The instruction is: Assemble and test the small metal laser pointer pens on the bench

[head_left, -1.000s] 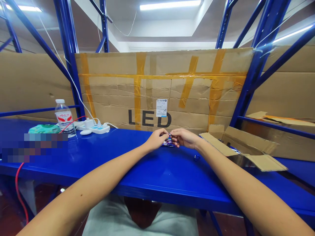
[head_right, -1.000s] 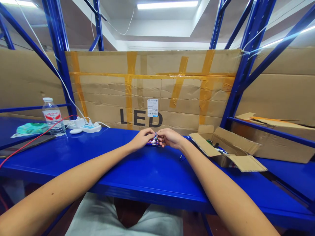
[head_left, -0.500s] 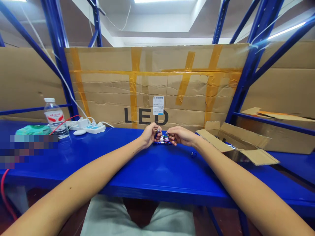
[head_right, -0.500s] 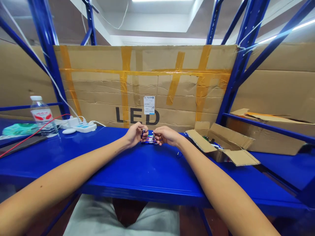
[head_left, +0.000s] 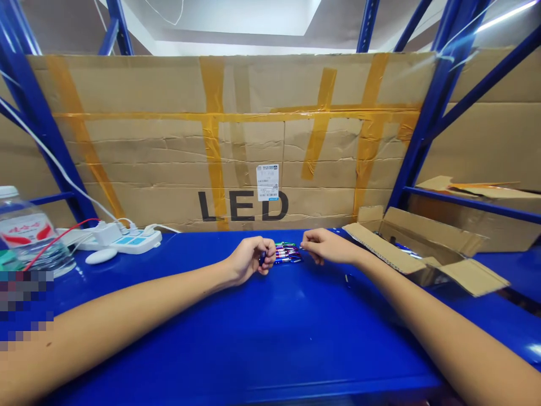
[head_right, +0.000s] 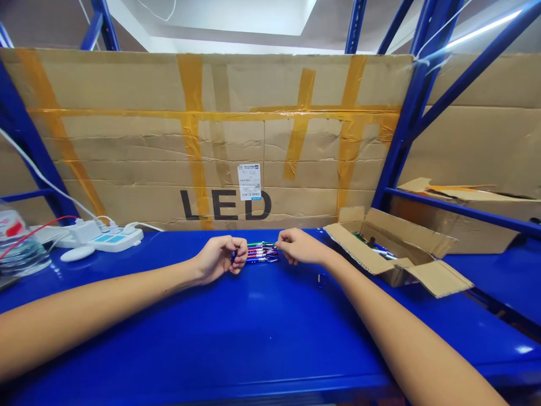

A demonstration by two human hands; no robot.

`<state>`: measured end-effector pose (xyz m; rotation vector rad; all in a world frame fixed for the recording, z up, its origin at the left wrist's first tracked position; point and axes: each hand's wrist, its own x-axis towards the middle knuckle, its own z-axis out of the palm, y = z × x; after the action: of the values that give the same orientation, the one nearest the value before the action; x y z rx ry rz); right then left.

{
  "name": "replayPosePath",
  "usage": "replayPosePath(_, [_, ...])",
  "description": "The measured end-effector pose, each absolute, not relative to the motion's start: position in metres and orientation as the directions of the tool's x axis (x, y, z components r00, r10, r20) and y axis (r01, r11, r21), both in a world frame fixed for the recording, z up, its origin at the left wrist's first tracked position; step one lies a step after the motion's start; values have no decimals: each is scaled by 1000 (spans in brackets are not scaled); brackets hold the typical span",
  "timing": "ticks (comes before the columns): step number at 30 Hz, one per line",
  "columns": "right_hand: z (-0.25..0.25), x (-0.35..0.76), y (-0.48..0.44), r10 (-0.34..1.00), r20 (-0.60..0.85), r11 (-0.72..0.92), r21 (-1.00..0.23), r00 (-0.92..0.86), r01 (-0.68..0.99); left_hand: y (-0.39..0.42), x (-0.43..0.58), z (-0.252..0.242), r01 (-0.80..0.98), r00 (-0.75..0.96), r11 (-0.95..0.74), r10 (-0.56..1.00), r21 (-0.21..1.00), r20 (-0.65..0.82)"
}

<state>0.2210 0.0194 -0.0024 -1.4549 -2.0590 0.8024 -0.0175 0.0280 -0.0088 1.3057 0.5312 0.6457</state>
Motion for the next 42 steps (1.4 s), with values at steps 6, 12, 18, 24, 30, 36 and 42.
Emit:
replayPosePath(6, [0, 226, 19, 946, 19, 264, -624, -324, 735, 21, -31, -21, -161, 738, 258, 673, 953, -57])
replayPosePath(12, [13, 222, 5, 926, -128, 273, -423, -356, 864, 14, -35, -18, -125, 742, 203, 669, 971, -44])
replayPosePath(18, [42, 300, -18, 960, 238, 185, -156, -145, 970, 16, -25, -18, -75, 767, 165, 640, 983, -49])
replayPosePath(24, [2, 356, -17, 965, 198, -183, 40, 172, 982, 19, -24, -18, -105, 762, 178, 646, 978, -36])
replayPosePath(30, [-30, 344, -24, 951, 261, -230, 248, 164, 941, 15, -24, -17, -90, 693, 148, 719, 985, -45])
replayPosePath(36, [-30, 331, -28, 950, 280, -241, 367, 140, 899, 7, -17, -26, -25, 684, -130, 721, 991, 111])
replayPosePath(42, [-22, 321, -37, 953, 280, -222, 385, 116, 896, 4, -16, -32, -32, 744, -238, 643, 971, 182])
